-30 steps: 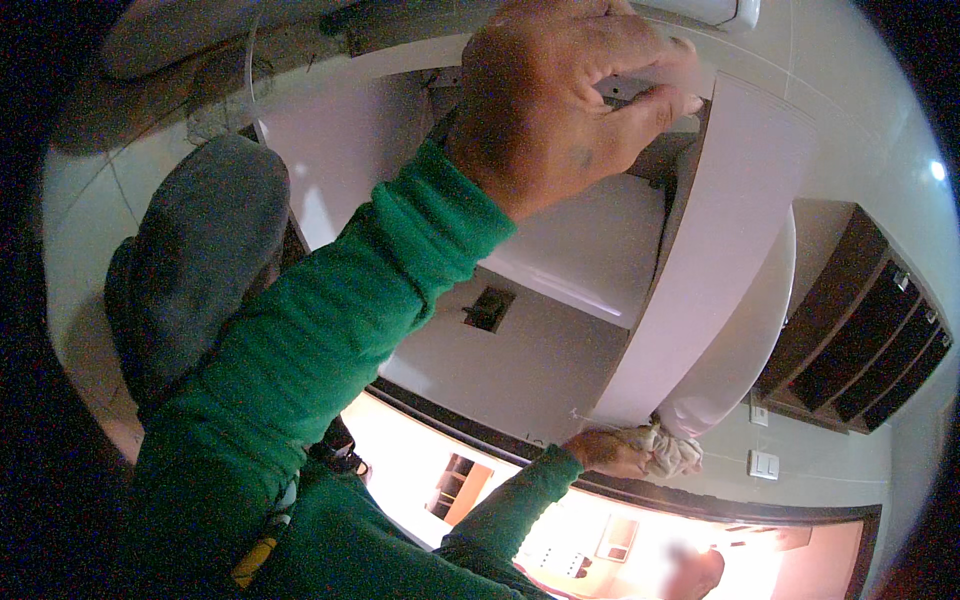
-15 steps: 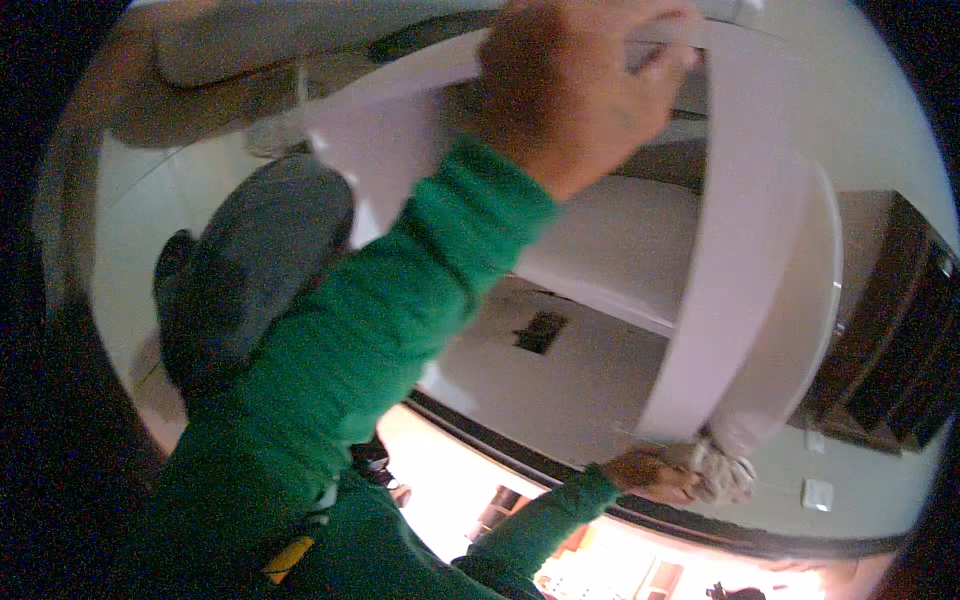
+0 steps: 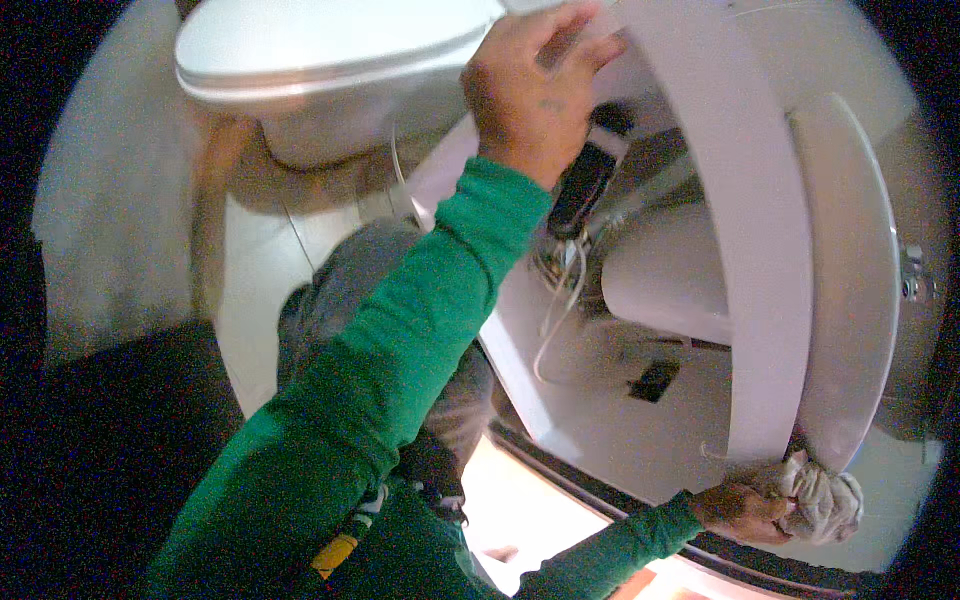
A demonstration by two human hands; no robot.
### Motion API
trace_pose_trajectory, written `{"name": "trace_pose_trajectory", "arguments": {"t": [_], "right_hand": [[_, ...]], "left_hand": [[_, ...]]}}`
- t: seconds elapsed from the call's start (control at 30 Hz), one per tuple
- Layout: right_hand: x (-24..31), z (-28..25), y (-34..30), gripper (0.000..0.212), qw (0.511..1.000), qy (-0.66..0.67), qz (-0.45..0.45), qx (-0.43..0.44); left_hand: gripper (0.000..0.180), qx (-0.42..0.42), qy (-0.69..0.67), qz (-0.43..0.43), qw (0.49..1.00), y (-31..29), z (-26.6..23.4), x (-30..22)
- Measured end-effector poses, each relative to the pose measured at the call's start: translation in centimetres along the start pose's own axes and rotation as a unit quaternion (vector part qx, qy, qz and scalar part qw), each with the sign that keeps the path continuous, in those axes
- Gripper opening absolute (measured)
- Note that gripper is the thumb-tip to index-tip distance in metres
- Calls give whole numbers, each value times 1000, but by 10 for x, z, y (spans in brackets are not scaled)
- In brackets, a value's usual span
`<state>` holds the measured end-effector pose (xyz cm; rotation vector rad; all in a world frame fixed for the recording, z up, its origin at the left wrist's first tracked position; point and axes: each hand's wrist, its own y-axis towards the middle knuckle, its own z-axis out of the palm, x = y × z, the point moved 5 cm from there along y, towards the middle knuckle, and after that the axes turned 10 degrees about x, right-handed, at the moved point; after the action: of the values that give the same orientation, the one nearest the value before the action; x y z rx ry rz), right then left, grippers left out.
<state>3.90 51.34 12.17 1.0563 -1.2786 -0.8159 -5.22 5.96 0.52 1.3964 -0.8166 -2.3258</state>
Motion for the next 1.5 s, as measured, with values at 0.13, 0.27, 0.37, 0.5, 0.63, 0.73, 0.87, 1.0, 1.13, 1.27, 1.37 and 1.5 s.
{"name": "trace_pose_trajectory", "arguments": {"t": [0.13,0.27,0.37,0.5,0.63,0.73,0.87,1.0,1.13,1.27,1.37,1.5], "right_hand": [[-39,8,13,64,999,37,-6,8],[-35,15,9,64,997,59,7,46],[-30,10,12,64,997,61,-7,49],[-33,10,11,64,997,51,-2,58],[-27,10,8,65,993,101,0,63],[-28,13,9,64,993,102,18,64],[-29,13,10,64,993,94,27,66],[-30,9,14,67,990,87,31,111],[-23,3,15,68,993,42,24,108],[-5,-6,12,68,994,-7,16,107],[-6,-2,10,67,992,-2,34,118],[-13,-2,13,65,993,-3,24,112]], "left_hand": [[35,117,12,-15,993,-7,7,-7],[43,254,167,-51,951,-9,-22,18],[53,337,184,-116,916,-23,-39,54],[55,320,153,-115,928,-24,-47,53],[48,235,92,-48,966,-16,-32,36],[39,192,74,-35,978,-6,-15,18],[34,129,32,-20,991,-3,-6,0],[31,117,-18,-30,993,-5,-3,4],[28,127,-64,-36,989,1,0,6],[28,114,-12,20,993,3,-4,3],[29,95,-13,45,994,5,-7,4],[29,91,-8,42,995,6,-9,5]]}}
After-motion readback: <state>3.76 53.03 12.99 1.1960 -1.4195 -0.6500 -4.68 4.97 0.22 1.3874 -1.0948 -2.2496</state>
